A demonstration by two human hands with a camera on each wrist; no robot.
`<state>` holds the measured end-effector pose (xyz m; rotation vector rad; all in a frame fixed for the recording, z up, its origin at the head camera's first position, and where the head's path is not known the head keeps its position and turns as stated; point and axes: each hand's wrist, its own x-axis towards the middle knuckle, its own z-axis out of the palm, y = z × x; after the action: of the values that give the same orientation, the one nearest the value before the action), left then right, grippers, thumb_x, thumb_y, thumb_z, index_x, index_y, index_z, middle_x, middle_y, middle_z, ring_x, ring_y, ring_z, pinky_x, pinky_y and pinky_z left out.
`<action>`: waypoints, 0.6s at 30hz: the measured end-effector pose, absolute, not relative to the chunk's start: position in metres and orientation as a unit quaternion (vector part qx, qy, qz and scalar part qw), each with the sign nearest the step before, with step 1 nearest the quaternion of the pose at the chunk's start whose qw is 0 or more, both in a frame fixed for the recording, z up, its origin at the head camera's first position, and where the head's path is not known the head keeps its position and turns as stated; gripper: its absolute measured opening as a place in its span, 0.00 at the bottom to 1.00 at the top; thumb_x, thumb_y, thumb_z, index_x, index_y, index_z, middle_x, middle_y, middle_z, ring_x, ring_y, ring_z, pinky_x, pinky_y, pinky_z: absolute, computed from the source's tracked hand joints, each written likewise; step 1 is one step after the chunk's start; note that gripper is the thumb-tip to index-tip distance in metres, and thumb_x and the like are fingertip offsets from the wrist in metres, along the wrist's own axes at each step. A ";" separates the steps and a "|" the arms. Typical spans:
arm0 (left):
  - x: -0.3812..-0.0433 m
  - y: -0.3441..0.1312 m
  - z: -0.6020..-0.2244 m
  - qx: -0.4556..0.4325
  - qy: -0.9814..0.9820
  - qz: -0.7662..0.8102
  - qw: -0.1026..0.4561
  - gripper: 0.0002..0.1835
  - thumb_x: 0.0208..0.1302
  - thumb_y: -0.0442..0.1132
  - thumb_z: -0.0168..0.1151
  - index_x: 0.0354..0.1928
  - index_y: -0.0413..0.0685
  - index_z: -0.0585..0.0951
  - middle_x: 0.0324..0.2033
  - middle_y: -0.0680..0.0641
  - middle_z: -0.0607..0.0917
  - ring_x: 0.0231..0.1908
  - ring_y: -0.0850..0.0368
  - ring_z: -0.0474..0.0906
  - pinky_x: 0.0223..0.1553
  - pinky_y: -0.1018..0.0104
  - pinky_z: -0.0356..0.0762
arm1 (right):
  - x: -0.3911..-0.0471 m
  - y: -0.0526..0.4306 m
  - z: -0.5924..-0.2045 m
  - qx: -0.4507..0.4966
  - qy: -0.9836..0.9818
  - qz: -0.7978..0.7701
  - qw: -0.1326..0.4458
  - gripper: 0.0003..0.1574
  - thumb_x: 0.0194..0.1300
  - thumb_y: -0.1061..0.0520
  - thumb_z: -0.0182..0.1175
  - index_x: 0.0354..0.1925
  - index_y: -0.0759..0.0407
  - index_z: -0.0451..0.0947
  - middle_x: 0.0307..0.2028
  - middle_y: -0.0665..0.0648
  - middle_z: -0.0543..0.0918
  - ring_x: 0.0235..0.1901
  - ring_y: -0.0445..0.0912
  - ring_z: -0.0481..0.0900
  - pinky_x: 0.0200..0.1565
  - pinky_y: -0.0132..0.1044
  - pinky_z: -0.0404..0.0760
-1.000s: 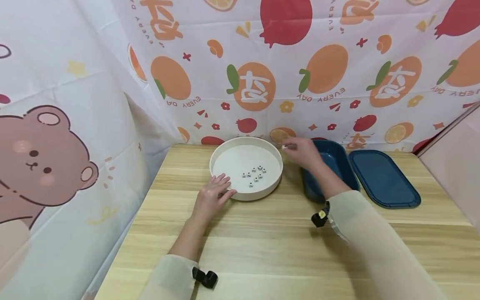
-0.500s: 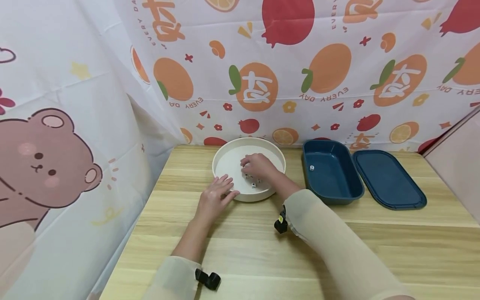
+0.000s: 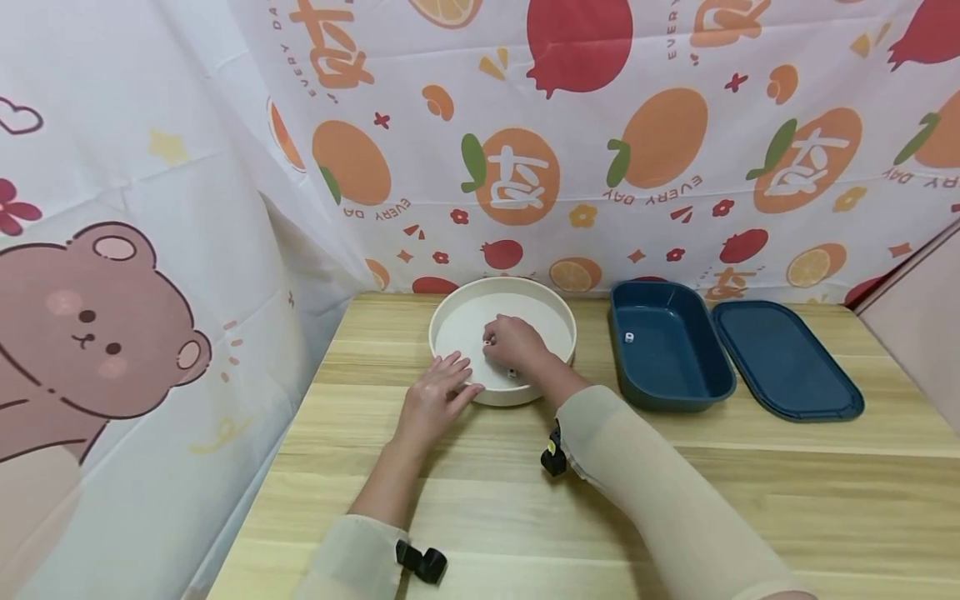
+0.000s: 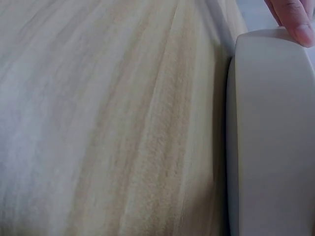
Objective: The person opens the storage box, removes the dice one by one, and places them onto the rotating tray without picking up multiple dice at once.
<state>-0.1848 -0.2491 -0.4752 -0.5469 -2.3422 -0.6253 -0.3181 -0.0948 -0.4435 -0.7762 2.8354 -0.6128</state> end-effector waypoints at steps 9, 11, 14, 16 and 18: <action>-0.183 -0.251 -0.475 -0.207 -0.891 -0.242 0.324 0.18 0.52 0.42 0.76 0.42 0.37 0.88 0.47 0.42 0.88 0.56 0.46 0.82 0.63 0.46 0.75 | -0.316 -0.093 -0.442 -0.264 0.938 -0.214 0.075 0.16 0.64 0.49 0.64 0.48 0.51 0.85 0.53 0.53 0.83 0.53 0.49 0.79 0.58 0.43 0.79; -0.183 -0.251 -0.475 -0.205 -0.892 -0.241 0.322 0.18 0.52 0.42 0.76 0.42 0.37 0.88 0.47 0.42 0.88 0.56 0.46 0.82 0.64 0.47 0.75 | -0.315 -0.090 -0.438 -0.263 0.935 -0.228 0.074 0.18 0.65 0.48 0.63 0.51 0.52 0.85 0.56 0.53 0.82 0.61 0.50 0.76 0.66 0.44 0.74; -0.183 -0.250 -0.474 -0.202 -0.895 -0.239 0.318 0.19 0.53 0.43 0.75 0.42 0.37 0.87 0.48 0.42 0.87 0.56 0.46 0.81 0.64 0.48 0.75 | -0.318 -0.079 -0.424 -0.270 0.928 -0.251 0.063 0.20 0.67 0.48 0.60 0.54 0.53 0.83 0.60 0.53 0.81 0.68 0.51 0.69 0.72 0.47 0.66; -0.183 -0.249 -0.473 -0.200 -0.896 -0.241 0.314 0.19 0.54 0.44 0.75 0.43 0.37 0.87 0.49 0.42 0.87 0.57 0.46 0.81 0.65 0.48 0.74 | -0.323 -0.066 -0.413 -0.279 0.920 -0.273 0.045 0.19 0.68 0.49 0.60 0.54 0.54 0.83 0.59 0.54 0.81 0.67 0.51 0.70 0.72 0.47 0.66; -0.182 -0.248 -0.471 -0.197 -0.898 -0.243 0.308 0.19 0.55 0.45 0.74 0.43 0.38 0.87 0.49 0.42 0.87 0.57 0.47 0.80 0.65 0.48 0.74 | -0.327 -0.049 -0.401 -0.287 0.910 -0.299 0.015 0.18 0.69 0.50 0.60 0.53 0.55 0.83 0.57 0.55 0.82 0.65 0.51 0.72 0.70 0.47 0.69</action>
<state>-0.1823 -0.2484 -0.4715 -0.5216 -2.3755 -0.6418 -0.3274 -0.0487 -0.4015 -0.8917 2.8314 -0.9297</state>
